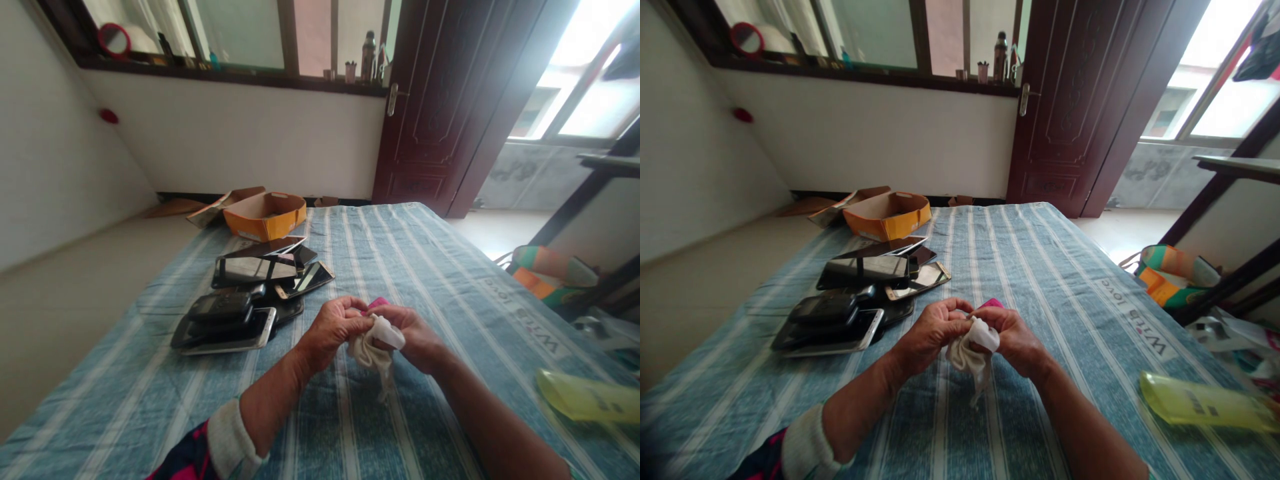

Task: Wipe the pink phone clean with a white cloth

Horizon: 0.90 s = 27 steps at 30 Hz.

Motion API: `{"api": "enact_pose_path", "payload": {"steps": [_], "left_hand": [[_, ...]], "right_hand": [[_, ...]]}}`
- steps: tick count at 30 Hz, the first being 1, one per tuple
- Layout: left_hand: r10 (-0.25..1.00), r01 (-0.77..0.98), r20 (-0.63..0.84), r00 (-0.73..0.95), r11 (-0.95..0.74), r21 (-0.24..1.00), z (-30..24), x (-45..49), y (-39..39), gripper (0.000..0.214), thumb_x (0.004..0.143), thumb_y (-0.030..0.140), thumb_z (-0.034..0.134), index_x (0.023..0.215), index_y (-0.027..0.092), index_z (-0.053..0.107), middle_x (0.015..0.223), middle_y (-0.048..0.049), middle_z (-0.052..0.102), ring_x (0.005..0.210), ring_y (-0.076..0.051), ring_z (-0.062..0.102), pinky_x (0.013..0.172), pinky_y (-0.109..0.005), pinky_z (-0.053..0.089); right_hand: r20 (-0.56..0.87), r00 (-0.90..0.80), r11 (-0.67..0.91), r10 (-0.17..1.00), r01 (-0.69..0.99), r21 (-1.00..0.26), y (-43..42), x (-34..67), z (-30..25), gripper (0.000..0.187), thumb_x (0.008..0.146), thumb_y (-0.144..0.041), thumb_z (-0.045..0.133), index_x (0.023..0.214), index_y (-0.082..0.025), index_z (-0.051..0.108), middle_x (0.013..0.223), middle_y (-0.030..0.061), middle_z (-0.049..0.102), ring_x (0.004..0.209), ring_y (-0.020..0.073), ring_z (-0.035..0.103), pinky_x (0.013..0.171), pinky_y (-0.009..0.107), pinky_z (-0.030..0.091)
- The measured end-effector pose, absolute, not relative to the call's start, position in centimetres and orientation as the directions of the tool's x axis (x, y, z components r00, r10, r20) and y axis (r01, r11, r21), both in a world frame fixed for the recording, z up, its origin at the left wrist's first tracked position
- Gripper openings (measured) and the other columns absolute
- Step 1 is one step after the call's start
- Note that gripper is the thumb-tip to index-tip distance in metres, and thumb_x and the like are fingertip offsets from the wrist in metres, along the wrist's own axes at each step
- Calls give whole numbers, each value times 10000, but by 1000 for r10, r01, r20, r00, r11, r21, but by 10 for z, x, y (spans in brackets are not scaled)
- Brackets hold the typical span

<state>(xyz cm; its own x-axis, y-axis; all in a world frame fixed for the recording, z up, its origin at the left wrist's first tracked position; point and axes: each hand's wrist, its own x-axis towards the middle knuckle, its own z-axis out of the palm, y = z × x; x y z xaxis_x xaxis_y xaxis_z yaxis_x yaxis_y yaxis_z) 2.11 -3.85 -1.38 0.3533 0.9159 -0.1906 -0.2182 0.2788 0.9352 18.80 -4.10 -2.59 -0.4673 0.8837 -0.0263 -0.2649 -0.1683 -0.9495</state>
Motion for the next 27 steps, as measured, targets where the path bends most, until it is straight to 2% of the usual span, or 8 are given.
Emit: {"api": "enact_pose_path", "payload": {"steps": [4,6,8,11,14,18,22,27], "left_hand": [[965,-138,-148,214,180,974,-14,23,-37,491,574,364,861,908,135,582,662,9,651,571,-128,596,562,-237,452],[995,-42,-26,98,30,999,-15,24,-38,420,593,364,844,858,141,606,669,17,631,614,-133,591,588,-239,452],[991,92,126,44,-130,987,-16,24,-39,281,675,362,782,784,148,637,665,17,612,626,-128,571,590,-231,440],[957,220,266,120,-287,932,-15,26,-44,189,794,351,664,820,166,688,731,-5,632,650,-135,565,593,-234,438],[916,293,336,220,-390,873,-13,28,-47,183,745,292,705,888,178,709,793,-14,636,701,-146,563,624,-236,439],[905,359,354,234,-419,834,-16,31,-49,60,761,209,655,778,181,705,678,8,580,635,-127,514,594,-227,402],[906,412,374,197,-423,807,-20,32,-49,161,809,235,620,663,181,663,619,9,546,606,-124,498,572,-227,377],[886,502,420,195,-458,733,-23,29,-49,215,814,247,629,608,189,608,619,2,540,625,-137,511,580,-235,374]], "right_hand": [[-13,-404,-117,915,-233,-965,-39,189,-30,230,577,-286,850,736,-163,739,656,-14,634,578,100,519,590,237,409],[20,-371,-64,928,-213,-975,-38,191,-31,201,614,-305,824,715,-157,733,646,-14,618,588,103,501,585,237,397],[50,-321,-17,946,-204,-979,-36,194,-31,191,638,-317,801,720,-159,732,657,-10,616,611,111,499,588,240,395],[62,-220,17,973,-200,-980,-33,199,-30,193,627,-320,796,712,-162,728,660,-5,623,627,125,511,599,251,409],[57,-152,23,987,-219,-975,-31,200,-30,204,583,-306,813,690,-162,717,638,-8,615,631,133,528,597,257,420],[8,-200,-46,980,-265,-963,-31,199,-33,215,565,-310,823,627,-163,679,554,-21,563,607,140,538,568,257,425],[-26,-232,-97,972,-301,-949,-32,199,-31,245,581,-342,823,618,-163,661,550,-14,573,587,144,561,533,252,451],[-49,-331,-162,942,-321,-933,-32,202,-28,278,607,-376,805,720,-150,688,600,24,637,454,130,560,370,212,404]]}}
